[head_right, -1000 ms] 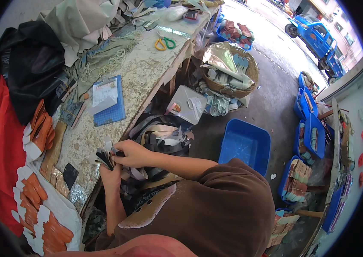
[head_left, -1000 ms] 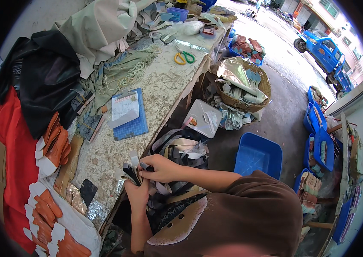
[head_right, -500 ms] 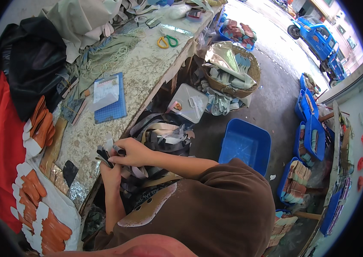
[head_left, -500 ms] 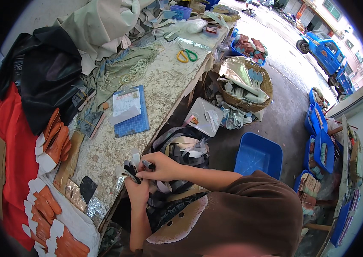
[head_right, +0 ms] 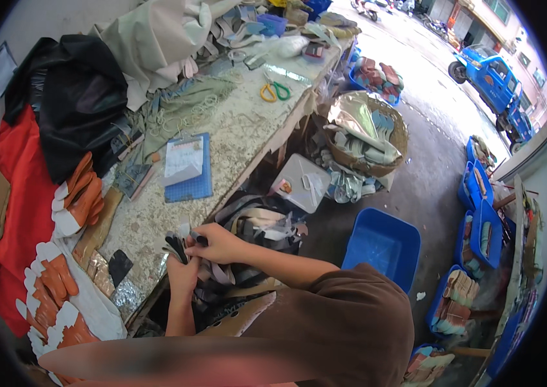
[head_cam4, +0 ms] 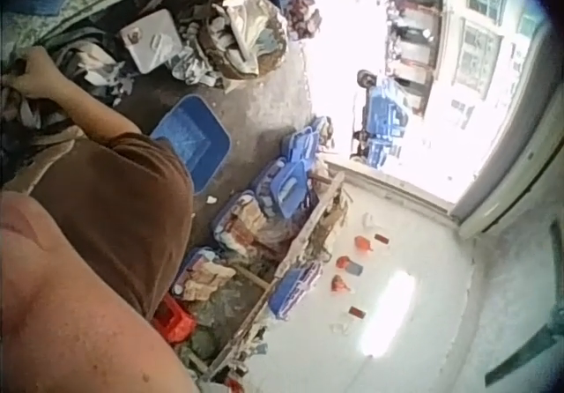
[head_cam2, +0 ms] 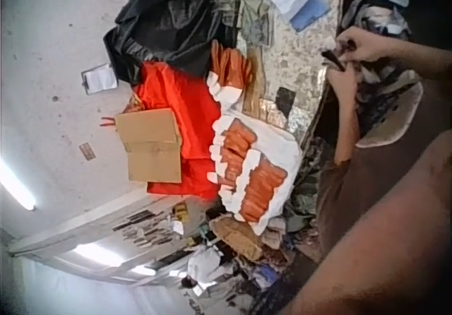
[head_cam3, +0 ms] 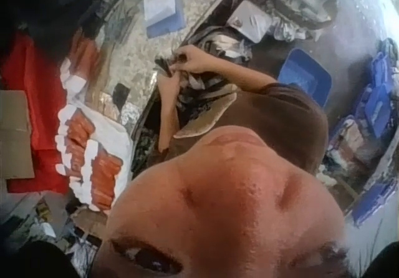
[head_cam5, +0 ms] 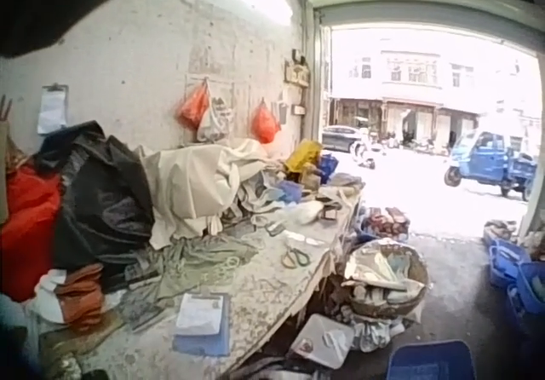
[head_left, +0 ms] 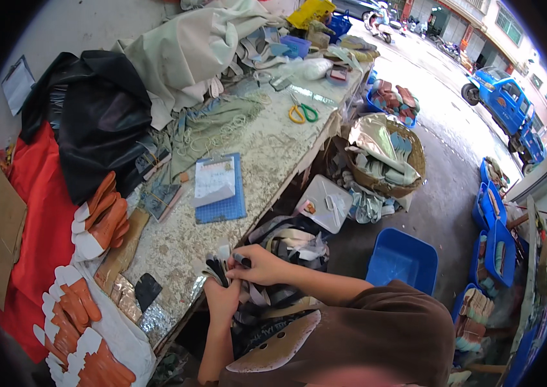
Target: The recorder is assembling and trimming components of shoes at a workstation.
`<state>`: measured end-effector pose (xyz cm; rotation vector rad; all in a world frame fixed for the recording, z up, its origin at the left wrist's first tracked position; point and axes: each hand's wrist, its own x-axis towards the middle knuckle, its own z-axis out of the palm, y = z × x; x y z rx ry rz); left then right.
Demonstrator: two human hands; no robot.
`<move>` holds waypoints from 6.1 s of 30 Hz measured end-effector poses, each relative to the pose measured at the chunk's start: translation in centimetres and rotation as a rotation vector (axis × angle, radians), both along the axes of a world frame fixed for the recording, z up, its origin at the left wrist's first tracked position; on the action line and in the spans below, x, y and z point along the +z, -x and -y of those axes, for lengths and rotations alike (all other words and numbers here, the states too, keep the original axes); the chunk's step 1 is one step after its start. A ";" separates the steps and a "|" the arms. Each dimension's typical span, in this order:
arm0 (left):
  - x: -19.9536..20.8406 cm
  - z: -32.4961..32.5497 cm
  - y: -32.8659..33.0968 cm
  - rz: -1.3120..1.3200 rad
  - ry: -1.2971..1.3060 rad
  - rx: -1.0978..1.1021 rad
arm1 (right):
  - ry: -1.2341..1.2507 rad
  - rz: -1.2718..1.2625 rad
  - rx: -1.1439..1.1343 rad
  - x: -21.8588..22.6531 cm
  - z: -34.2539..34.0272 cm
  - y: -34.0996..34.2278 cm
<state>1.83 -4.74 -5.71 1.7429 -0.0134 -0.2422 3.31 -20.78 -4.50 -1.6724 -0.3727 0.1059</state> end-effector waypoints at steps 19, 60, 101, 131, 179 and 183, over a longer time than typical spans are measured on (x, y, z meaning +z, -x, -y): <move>0.5 -0.3 0.3 -0.282 0.446 0.070 | 0.006 -0.165 -0.099 0.1 -0.7 -0.2; 1.6 -0.4 0.2 -0.427 0.648 0.023 | -0.184 -0.315 0.005 -0.7 -1.1 -0.5; 1.2 -0.7 -0.3 -0.448 0.542 -0.015 | -0.386 -0.355 -0.124 -2.2 0.1 -1.7; -1.1 -0.8 -1.7 -0.755 1.037 -0.097 | -0.498 -0.488 -0.249 -2.1 -1.2 -2.3; -2.5 -1.3 -2.0 -0.798 1.175 -0.126 | -0.454 -0.552 -0.062 -1.4 -0.4 -2.7; -2.6 -1.2 -2.0 -0.803 1.136 -0.083 | -0.400 -0.532 -0.051 -1.5 0.1 -2.8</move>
